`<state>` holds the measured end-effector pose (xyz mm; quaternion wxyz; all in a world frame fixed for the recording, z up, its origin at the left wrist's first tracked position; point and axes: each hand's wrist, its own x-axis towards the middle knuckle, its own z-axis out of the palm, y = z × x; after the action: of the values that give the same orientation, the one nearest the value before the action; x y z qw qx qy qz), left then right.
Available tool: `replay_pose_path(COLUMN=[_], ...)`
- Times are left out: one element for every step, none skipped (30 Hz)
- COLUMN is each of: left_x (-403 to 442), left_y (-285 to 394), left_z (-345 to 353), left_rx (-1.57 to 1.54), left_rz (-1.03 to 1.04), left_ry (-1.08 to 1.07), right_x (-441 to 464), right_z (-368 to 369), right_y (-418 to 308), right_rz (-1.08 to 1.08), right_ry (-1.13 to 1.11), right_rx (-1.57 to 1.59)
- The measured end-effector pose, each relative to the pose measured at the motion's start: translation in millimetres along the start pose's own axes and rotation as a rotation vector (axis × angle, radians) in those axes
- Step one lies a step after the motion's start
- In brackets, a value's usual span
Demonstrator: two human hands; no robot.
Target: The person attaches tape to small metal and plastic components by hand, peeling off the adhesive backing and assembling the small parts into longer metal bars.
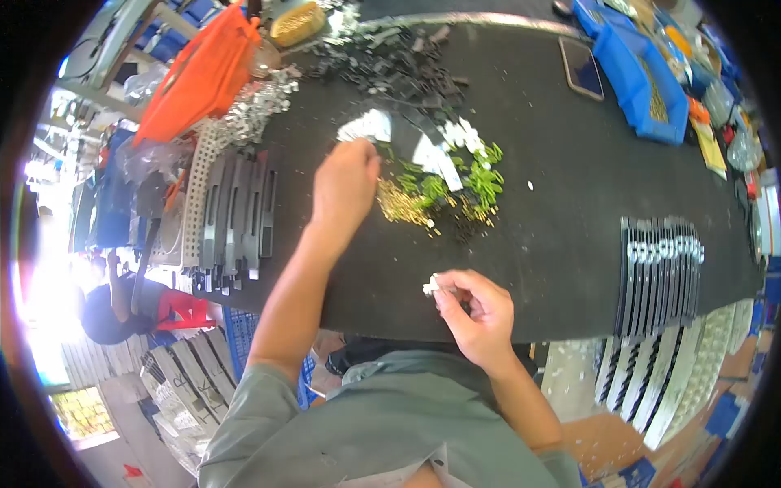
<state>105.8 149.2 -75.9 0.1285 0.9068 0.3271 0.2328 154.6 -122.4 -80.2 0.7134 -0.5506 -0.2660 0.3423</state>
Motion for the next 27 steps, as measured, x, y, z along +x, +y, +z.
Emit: replay_pose_path(left_x=[-0.3, -0.2, 0.6, 0.0, -1.0, -2.0, -2.4, -4.3, -5.4, -6.2, -6.9, -6.5, -5.9, -5.7, -5.4, -5.3, -8.4, -12.0, -16.6, -24.0, -35.5, -50.9, -65.9, -82.4, -94.9, -100.5, -107.0], left_y=[0.0, -1.2, -2.3, -3.3, -3.5, -3.0, -3.1, -3.6, -4.5, -5.4, -6.3, -7.2, -7.8, -7.9, -6.5, -5.2, -4.3, 2.5, 12.1, 26.1, 40.2, 52.1, 60.7, 66.1, 69.2, 66.7, 63.5], left_z=[2.1, 3.1, 4.5, 6.7, 8.3, 9.0, 8.5, 7.0, 6.9, 8.1, 9.3, 9.4, 10.0, 10.9, 7.3, 3.4, -1.9, -20.4, -38.8, -58.5, -74.1, -80.9, -82.5, -77.5, -71.0, -65.6, -65.4], left_rx=[-0.028, -0.035, -0.046, -0.023, -0.028, -0.013, 0.001, 0.017, 0.011, 0.003, -0.004, -0.001, -0.001, -0.003, -0.004, -0.009, -0.010, -0.153, -0.298, -0.458, -0.620, -0.707, -0.794, -0.792, -0.794, -0.741, -0.759], left_rz=[-0.029, -0.032, -0.033, -0.028, -0.031, -0.021, -0.012, 0.013, 0.007, 0.013, 0.019, 0.027, 0.022, 0.039, 0.059, 0.064, 0.068, 0.074, 0.082, 0.082, 0.077, 0.125, 0.174, 0.249, 0.318, 0.408, 0.396], left_ry=[0.005, 0.013, 0.019, 0.026, 0.047, 0.049, 0.054, 0.059, 0.083, 0.081, 0.075, 0.061, 0.073, 0.074, 0.073, 0.098, 0.099, 0.108, 0.113, 0.067, 0.013, -0.057, -0.120, -0.117, -0.118, -0.084, -0.103], right_x=[0.2, -0.6, -0.9, -0.8, -0.5, 0.1, 1.3, 1.4, 2.4, 3.6, 4.7, 7.0, 8.4, 8.4, 8.2, 7.4, 6.3, 5.1, 3.6, 3.3, 3.7, 2.5, 1.7, -0.1, -4.4, -4.7, -6.5], right_z=[0.2, 0.2, 0.8, 1.9, 2.6, 3.3, 3.6, 4.3, 3.2, 1.1, -1.0, -3.3, -3.3, -1.5, -1.2, -5.9, -5.4, -4.7, -3.9, -1.1, 3.1, 5.2, 4.1, 2.0, 0.9, 4.0, 7.4], right_y=[0.1, -0.3, -0.7, -0.2, -0.3, -0.6, -1.6, -3.0, -3.4, -3.2, -4.1, -7.8, -12.5, -19.5, -23.2, -21.5, -22.1, -23.9, -25.9, -30.6, -37.2, -40.8, -38.7, -34.7, -32.8, -36.1, -38.4], right_rz=[-0.019, -0.013, -0.008, -0.027, -0.041, -0.038, -0.036, -0.024, -0.039, -0.005, 0.033, 0.044, 0.039, 0.121, 0.203, 0.227, 0.224, 0.274, 0.325, 0.323, 0.382, 0.441, 0.440, 0.443, 0.452, 0.468, 0.483], right_ry=[-0.025, -0.015, -0.002, 0.005, -0.009, 0.012, 0.032, 0.060, 0.043, 0.041, 0.041, 0.001, -0.009, -0.014, -0.016, -0.037, -0.035, -0.004, 0.031, 0.047, 0.043, 0.040, 0.058, 0.013, -0.026, -0.038, -0.013], right_rx=[-0.002, 0.014, 0.027, 0.026, 0.015, 0.051, 0.086, 0.052, 0.039, 0.069, 0.099, 0.132, 0.127, 0.230, 0.335, 0.346, 0.345, 0.357, 0.371, 0.374, 0.479, 0.585, 0.584, 0.600, 0.614, 0.613, 0.611])
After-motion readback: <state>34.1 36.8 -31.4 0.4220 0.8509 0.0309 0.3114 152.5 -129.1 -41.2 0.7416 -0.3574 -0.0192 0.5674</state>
